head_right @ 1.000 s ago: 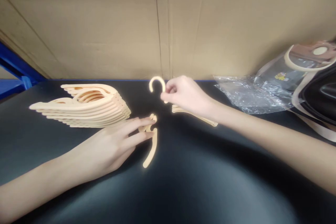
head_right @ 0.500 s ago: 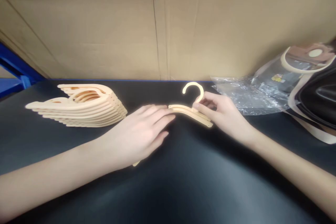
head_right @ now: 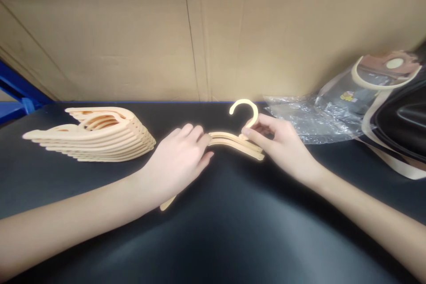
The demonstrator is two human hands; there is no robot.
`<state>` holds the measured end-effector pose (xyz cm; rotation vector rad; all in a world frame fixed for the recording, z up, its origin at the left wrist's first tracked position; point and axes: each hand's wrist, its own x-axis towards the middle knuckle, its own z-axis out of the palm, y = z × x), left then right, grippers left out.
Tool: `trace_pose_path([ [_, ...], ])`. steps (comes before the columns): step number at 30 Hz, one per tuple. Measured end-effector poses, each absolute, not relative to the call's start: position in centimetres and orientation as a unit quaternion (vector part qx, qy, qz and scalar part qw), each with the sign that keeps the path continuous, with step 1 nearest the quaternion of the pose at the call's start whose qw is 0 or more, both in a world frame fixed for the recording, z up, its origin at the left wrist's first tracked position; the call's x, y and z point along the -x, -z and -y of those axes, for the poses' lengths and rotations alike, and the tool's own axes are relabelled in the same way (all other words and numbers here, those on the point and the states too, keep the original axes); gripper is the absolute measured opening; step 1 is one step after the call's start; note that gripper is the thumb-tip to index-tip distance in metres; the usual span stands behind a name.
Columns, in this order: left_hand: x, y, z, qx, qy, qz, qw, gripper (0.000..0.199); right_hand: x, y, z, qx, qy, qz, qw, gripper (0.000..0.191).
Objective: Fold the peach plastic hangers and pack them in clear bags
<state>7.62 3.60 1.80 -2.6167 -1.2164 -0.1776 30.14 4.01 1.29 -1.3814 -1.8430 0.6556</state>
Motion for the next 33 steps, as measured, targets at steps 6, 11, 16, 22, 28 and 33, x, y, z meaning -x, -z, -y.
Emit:
trace_pose_path([
  [6,-7.8,-2.2,-3.6,0.908,0.064,0.412,0.047,0.016,-30.0,-1.2,-4.0,0.528,-0.29,0.694,0.394,0.023],
  [11,-7.3,-3.9,-3.7,0.881,0.126,0.447,-0.094,0.01,-29.9,-1.7,-3.7,0.513,-0.341,0.667,0.42,0.017],
  [16,-5.8,-5.7,-3.5,0.744,0.237,0.405,-0.476,0.014,-29.4,-1.9,-3.5,0.491,-0.416,0.656,0.394,0.022],
  [22,-3.2,-5.1,-2.2,0.639,0.267,0.378,-0.615,0.018,-27.3,-1.4,-2.7,0.44,-0.51,0.667,0.319,0.023],
  [28,-1.8,-4.4,-0.9,0.607,0.209,0.416,-0.645,0.026,-24.3,-0.9,-2.3,0.386,-0.595,0.639,0.296,0.018],
  [33,-1.6,-3.8,0.0,0.728,0.247,0.47,-0.433,0.025,-23.3,-0.8,-3.4,0.381,-0.619,0.621,0.293,0.019],
])
